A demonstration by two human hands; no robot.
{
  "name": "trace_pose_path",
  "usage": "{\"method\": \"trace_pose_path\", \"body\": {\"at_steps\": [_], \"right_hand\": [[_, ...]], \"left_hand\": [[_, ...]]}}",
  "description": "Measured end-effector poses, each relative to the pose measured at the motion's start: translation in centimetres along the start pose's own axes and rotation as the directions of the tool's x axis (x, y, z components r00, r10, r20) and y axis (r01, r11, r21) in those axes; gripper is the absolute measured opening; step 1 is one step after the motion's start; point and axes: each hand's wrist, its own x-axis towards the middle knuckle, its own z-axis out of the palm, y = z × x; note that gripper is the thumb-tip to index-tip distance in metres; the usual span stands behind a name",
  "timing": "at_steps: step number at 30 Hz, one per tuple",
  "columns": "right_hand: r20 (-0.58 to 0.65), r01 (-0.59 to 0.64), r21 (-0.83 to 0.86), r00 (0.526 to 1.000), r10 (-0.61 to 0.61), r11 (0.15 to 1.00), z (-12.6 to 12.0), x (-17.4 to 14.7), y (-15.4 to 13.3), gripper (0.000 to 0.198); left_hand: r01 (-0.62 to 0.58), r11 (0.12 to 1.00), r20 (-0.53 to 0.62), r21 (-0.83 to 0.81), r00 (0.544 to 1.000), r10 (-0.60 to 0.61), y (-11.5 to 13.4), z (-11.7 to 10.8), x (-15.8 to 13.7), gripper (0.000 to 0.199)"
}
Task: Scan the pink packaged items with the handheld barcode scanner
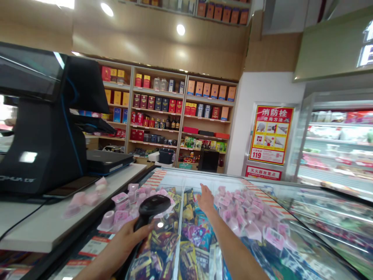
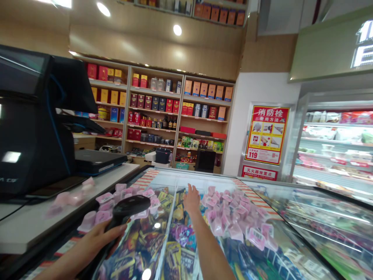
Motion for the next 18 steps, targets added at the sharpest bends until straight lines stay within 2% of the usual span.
{"method": "trace_pose_path", "body": {"at_steps": [2,3,7,10,13,15,18], "right_hand": [[0.034,-0.06,-0.035,0.998,0.061,0.998,-0.1,0.9,1.3,0.049],[0.052,-0.08,0.002,0.995,0.079,0.997,0.0,1.2,1.8,0.046],[0.089,-0.104,0.26,0.993,0.084,0.96,0.3,0.8,2.6,0.031],[0.079,-0.124,0.456,0.992,0.098,0.881,0.4,-0.2,2.2,0.026],[0.084,-0.193,0.673,0.979,0.186,0.714,0.4,-1.2,1.3,0.027],[0.105,-0.219,0.798,0.968,0.227,0.561,0.4,-1.8,0.8,0.03],[0.131,-0.207,0.92,0.963,0.237,0.332,0.1,-2.7,-0.1,0.024]], "left_hand": [[-0.004,1.0,0.018,0.005,1.0,0.004,-0.2,0.0,0.1,0.038],[-0.008,1.0,0.028,0.01,1.0,0.007,-0.4,0.0,0.2,0.038],[-0.016,1.0,0.034,0.011,0.999,0.015,-0.8,0.0,0.5,0.039],[-0.015,1.0,0.038,-0.01,0.999,0.015,-0.7,0.4,0.5,0.039],[0.008,1.0,0.068,-0.011,0.998,-0.008,-0.3,0.9,-0.1,0.038],[0.004,1.0,0.112,0.002,0.994,-0.004,0.0,1.1,-0.7,0.036],[-0.036,0.999,0.17,0.02,0.985,0.032,0.5,1.2,-1.5,0.033]]}}
